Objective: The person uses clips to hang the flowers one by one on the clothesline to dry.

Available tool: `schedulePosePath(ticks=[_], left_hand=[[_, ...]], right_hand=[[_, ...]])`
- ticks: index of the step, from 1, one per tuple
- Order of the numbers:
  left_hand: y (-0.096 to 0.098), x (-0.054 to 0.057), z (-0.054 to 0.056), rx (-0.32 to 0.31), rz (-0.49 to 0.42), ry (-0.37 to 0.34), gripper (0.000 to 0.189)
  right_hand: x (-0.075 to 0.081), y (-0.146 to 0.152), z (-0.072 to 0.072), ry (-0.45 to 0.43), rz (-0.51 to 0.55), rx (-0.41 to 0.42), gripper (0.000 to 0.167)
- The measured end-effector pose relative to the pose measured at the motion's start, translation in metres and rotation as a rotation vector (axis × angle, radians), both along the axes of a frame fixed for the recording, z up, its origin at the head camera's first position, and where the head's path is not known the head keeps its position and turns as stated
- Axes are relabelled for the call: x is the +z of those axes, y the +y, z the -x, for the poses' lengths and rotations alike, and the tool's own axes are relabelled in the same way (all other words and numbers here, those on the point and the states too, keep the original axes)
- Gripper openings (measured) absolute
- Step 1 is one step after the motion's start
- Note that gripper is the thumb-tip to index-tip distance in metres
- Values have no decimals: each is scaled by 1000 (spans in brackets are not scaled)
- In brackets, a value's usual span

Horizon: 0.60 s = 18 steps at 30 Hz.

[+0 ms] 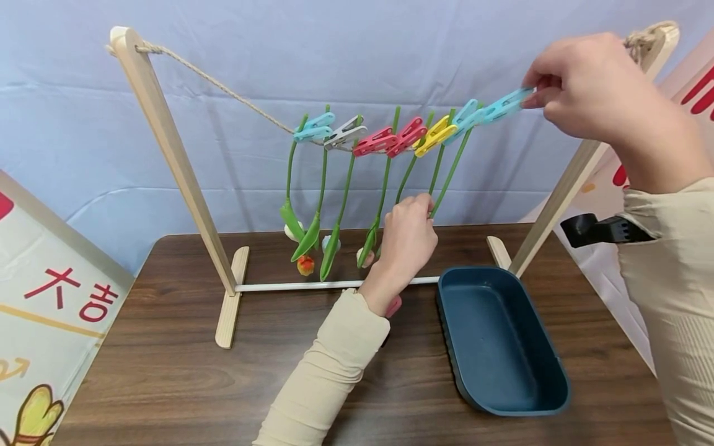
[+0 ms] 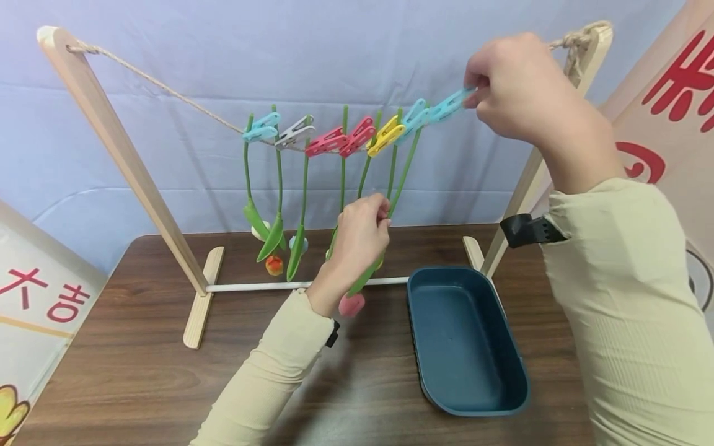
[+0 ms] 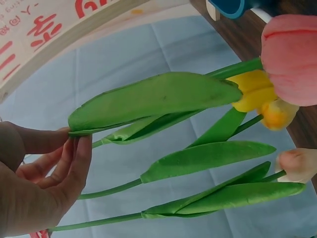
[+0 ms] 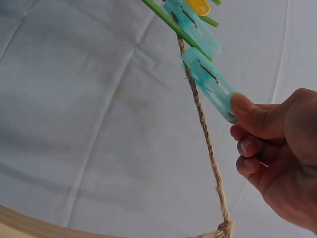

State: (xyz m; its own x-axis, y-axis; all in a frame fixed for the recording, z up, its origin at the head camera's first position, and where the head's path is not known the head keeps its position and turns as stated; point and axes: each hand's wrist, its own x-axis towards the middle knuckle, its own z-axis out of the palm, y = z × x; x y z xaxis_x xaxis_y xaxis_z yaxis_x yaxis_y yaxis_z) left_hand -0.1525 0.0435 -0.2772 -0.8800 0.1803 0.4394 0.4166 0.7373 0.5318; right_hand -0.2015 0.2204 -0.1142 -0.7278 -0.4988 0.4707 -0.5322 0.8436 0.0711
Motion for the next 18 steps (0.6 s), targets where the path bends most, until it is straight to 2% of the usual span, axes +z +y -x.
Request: schedulePosePath(ticks=[6, 18], left_hand=[[4, -1, 0, -19, 32, 34, 7], [11, 2, 4, -60, 33, 59, 15]], right_hand=[[-1, -3, 2, -91, -64, -10, 4], [-2, -6, 2, -201, -100, -46, 8]])
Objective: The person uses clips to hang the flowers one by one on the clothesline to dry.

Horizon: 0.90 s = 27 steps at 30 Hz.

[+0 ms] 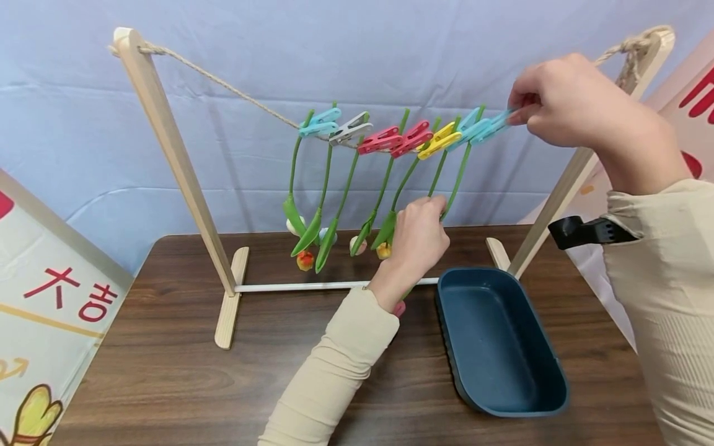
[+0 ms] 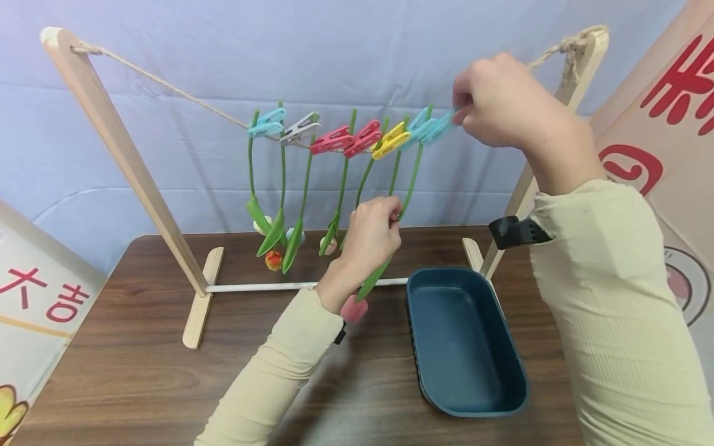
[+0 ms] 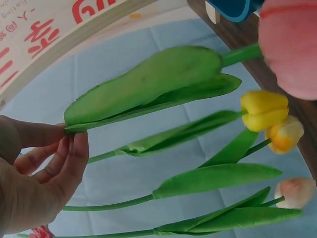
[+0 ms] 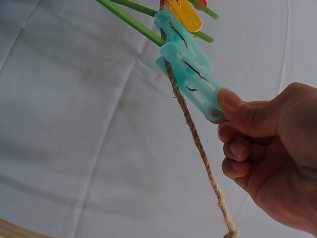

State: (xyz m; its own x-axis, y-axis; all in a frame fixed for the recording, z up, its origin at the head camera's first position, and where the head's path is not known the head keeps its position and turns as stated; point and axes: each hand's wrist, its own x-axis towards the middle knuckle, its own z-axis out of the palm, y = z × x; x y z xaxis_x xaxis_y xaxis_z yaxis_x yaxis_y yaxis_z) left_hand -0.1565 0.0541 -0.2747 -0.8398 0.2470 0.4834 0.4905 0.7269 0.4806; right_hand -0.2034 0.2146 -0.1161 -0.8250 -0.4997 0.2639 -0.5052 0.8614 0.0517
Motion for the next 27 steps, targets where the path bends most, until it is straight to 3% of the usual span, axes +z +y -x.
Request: schedulePosePath(ticks=[7, 19, 27], left_hand=[[2, 1, 0, -18, 27, -1, 16], [9, -3, 1, -50, 28, -19, 3], [11, -9, 3, -24, -25, -45, 12]], right_hand=[[-5, 0, -1, 38, 57, 28, 11], [-9, 4, -4, 27, 89, -11, 15], [-21, 7, -7, 124, 158, 14, 23]])
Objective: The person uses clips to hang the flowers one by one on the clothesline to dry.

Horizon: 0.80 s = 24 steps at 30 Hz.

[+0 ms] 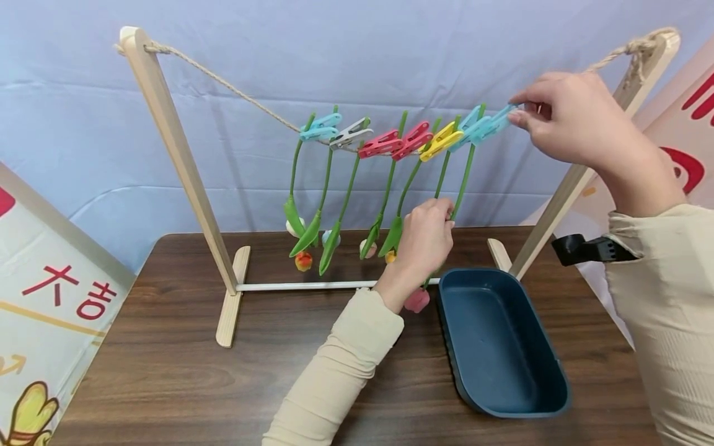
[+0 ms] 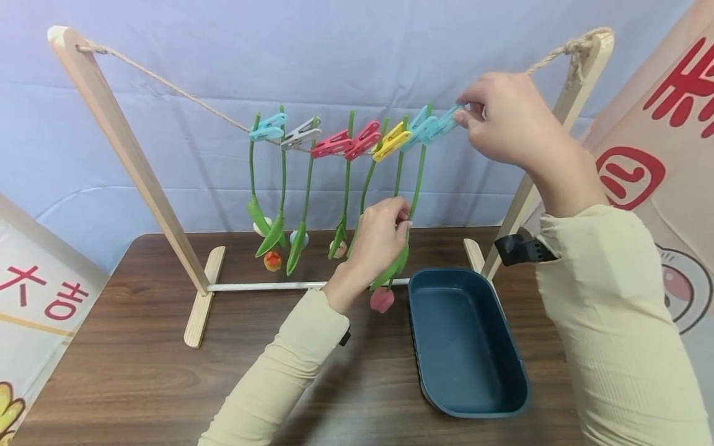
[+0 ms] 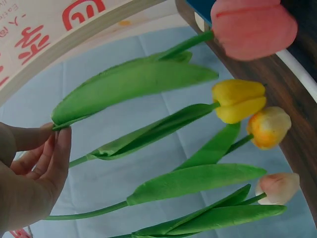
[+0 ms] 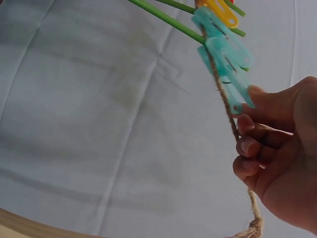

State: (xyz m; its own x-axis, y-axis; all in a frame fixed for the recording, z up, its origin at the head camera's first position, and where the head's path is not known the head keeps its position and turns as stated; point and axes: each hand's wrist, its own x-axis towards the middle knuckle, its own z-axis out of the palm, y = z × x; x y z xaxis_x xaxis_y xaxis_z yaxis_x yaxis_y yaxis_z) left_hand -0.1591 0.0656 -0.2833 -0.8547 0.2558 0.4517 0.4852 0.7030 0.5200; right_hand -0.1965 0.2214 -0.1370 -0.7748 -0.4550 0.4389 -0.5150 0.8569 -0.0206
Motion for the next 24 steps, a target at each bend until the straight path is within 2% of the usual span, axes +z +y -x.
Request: schedulePosePath(ticks=[5, 10, 14, 19, 24], left_hand=[[-1, -1, 1, 2, -33, 5, 14], [-4, -2, 2, 4, -37, -5, 19], [-9, -3, 2, 9, -45, -29, 20], [-18, -10, -2, 11, -66, -22, 20], [-31, -21, -11, 43, -80, -82, 20]], right_hand=[[-4, -2, -3, 35, 78, -1, 27], [-9, -1, -8, 18, 197, 2, 36], [-16, 3, -13, 2, 300, 12, 36], [-29, 8, -20, 4, 413, 7, 36], [-48, 14, -24, 0, 515, 11, 36]])
